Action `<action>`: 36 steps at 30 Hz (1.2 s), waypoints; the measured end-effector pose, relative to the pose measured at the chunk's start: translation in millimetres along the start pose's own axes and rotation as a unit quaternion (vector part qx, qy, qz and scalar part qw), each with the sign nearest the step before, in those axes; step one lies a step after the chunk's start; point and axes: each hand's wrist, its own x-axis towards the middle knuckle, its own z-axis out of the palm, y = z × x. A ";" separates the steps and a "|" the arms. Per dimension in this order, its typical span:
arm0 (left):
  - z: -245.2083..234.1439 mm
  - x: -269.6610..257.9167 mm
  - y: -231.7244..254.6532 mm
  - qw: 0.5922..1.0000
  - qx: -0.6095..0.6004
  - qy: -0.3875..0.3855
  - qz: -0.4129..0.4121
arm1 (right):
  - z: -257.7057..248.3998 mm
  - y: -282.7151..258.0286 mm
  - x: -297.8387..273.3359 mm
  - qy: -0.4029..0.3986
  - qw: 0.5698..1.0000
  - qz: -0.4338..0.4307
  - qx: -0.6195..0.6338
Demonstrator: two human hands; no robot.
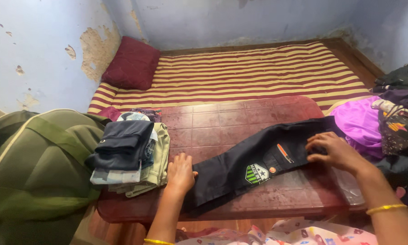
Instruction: The person folds a shirt on a plastic table and places it into a green bag, then folds a pair of pants and a patterned garment and adds them to the bag.
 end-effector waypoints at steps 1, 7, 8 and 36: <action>0.5 0.5 0.3 1.000 0.001 -0.001 -0.006 | -7.5 -5.9 -4.6 -0.041 0.998 0.025 -0.033; 3.1 6.4 2.3 0.999 0.006 -0.021 -0.030 | -8.5 9.9 -19.9 0.058 0.982 0.082 -0.162; 3.4 7.2 2.6 0.999 0.004 -0.022 -0.032 | -5.2 16.8 -19.5 0.098 0.976 0.077 -0.179; 24.3 37.4 -18.1 0.973 0.115 0.199 -0.037 | 14.9 -28.6 3.2 0.070 0.992 0.069 -0.076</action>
